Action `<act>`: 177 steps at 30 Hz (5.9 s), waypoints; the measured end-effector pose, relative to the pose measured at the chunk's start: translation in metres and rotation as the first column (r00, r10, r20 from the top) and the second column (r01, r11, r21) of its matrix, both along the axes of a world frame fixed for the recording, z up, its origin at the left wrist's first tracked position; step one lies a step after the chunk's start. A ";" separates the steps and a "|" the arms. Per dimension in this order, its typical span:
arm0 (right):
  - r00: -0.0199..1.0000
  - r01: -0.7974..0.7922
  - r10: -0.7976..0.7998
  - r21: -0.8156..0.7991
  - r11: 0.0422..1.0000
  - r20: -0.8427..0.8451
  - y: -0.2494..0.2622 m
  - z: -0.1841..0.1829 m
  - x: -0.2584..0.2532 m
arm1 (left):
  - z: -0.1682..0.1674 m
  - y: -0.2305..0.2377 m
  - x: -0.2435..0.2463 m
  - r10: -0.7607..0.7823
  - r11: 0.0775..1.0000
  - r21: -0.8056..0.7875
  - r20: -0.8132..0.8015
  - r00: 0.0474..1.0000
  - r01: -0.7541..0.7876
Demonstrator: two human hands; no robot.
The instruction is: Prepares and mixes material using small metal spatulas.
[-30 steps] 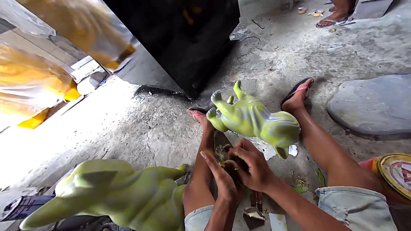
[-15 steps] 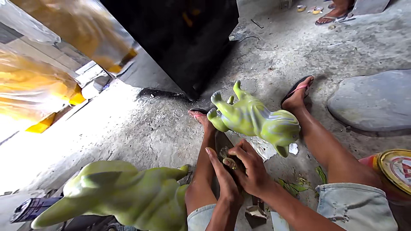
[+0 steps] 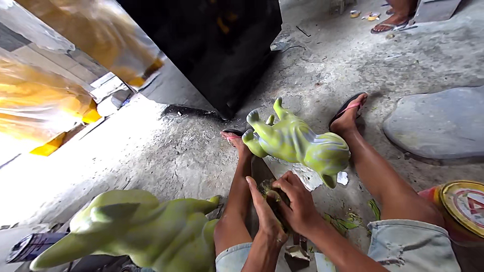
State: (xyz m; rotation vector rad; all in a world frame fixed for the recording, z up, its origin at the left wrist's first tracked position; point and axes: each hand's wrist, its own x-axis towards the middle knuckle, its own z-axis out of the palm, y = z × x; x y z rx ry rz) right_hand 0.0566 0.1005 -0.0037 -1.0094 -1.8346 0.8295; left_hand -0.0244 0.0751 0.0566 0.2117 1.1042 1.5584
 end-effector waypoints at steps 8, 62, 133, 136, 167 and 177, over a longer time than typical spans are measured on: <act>0.846 0.027 -0.227 -0.387 0.922 -0.482 0.016 -0.008 0.031 | -0.027 0.011 -0.026 0.222 0.975 0.109 -0.405 0.887 -0.195; 0.843 0.393 -0.520 -0.501 0.771 -0.139 0.006 -0.021 0.073 | -0.054 -0.057 0.033 -0.139 0.968 0.135 -0.409 0.902 0.211; 0.790 -0.240 -0.471 -0.904 0.354 -0.394 -0.073 -0.010 0.138 | -0.100 -0.046 0.068 -0.659 0.588 0.147 -0.483 0.576 0.795; 0.738 -0.399 -0.322 -0.768 0.501 -0.593 -0.079 -0.023 0.160 | -0.100 -0.040 0.057 -0.540 0.723 0.073 -0.561 0.627 0.687; 0.801 0.094 -0.401 -0.568 0.818 -0.444 -0.074 -0.016 0.148 | -0.104 -0.011 0.081 -0.483 0.783 -0.016 -0.645 0.592 0.622; 0.710 -0.086 -0.434 -0.680 0.728 -0.554 -0.062 -0.008 0.177 | -0.081 -0.014 0.087 -0.510 0.691 0.039 -0.681 0.525 0.722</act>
